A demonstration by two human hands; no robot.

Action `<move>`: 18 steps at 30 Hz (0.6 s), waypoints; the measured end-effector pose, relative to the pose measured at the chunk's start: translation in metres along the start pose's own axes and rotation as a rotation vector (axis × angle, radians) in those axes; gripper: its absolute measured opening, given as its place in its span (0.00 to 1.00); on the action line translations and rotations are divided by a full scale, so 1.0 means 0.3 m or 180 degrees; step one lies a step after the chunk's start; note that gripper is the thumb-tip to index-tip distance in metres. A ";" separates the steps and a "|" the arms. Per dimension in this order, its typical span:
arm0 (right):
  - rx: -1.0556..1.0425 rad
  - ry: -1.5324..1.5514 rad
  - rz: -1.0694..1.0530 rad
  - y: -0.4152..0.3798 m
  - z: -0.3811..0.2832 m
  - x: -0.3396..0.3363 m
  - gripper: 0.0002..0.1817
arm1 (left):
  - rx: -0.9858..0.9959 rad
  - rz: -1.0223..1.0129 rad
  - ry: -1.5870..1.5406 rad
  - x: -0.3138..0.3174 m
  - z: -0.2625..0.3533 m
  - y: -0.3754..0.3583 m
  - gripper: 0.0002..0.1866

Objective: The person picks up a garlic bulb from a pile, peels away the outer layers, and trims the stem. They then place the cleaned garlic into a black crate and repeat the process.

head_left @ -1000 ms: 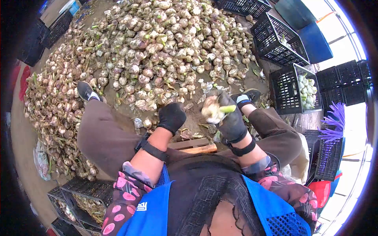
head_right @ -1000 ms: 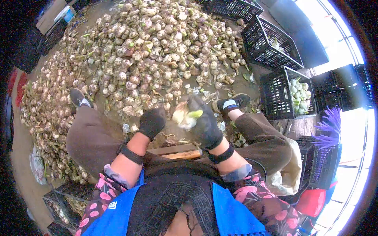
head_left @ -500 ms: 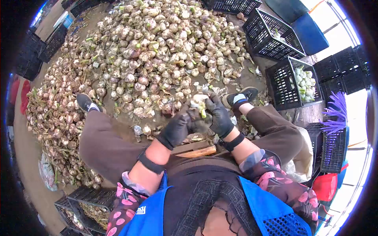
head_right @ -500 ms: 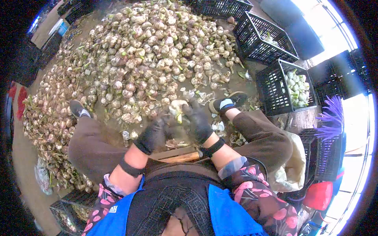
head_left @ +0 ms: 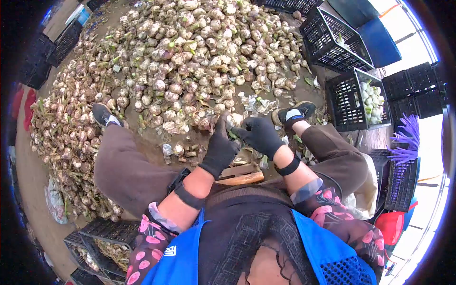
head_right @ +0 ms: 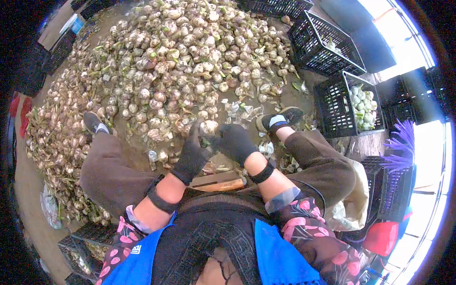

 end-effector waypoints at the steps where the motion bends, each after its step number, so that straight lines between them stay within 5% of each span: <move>1: -0.0340 -0.0003 0.0027 0.002 -0.001 0.005 0.16 | 0.0104 0.0075 0.0129 -0.006 -0.006 0.004 0.42; 8: -0.0667 -0.0633 0.0215 -0.033 -0.037 0.001 0.17 | 0.0851 0.0389 0.0930 -0.024 0.023 0.016 0.39; 10: -0.0587 -0.0113 0.0304 -0.025 -0.007 -0.020 0.16 | -0.0575 -0.0787 -0.1362 0.039 -0.058 0.024 0.37; 15: -0.0584 -0.0072 0.0359 -0.025 -0.015 -0.045 0.16 | -0.0747 -0.0999 -0.1989 0.033 -0.009 0.004 0.36; 18: -0.0553 -0.0072 0.0281 -0.017 0.006 -0.043 0.16 | -0.0260 -0.0753 -0.1177 0.023 -0.022 0.025 0.36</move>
Point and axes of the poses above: each hand's wrist, its own y-axis towards the middle knuckle, its own x-axis out of the palm, z = x × y, the point moved 8 cm from there along y, towards the middle knuckle, and after that the axes turned 11 degrees about y, right-handed, at the moved point
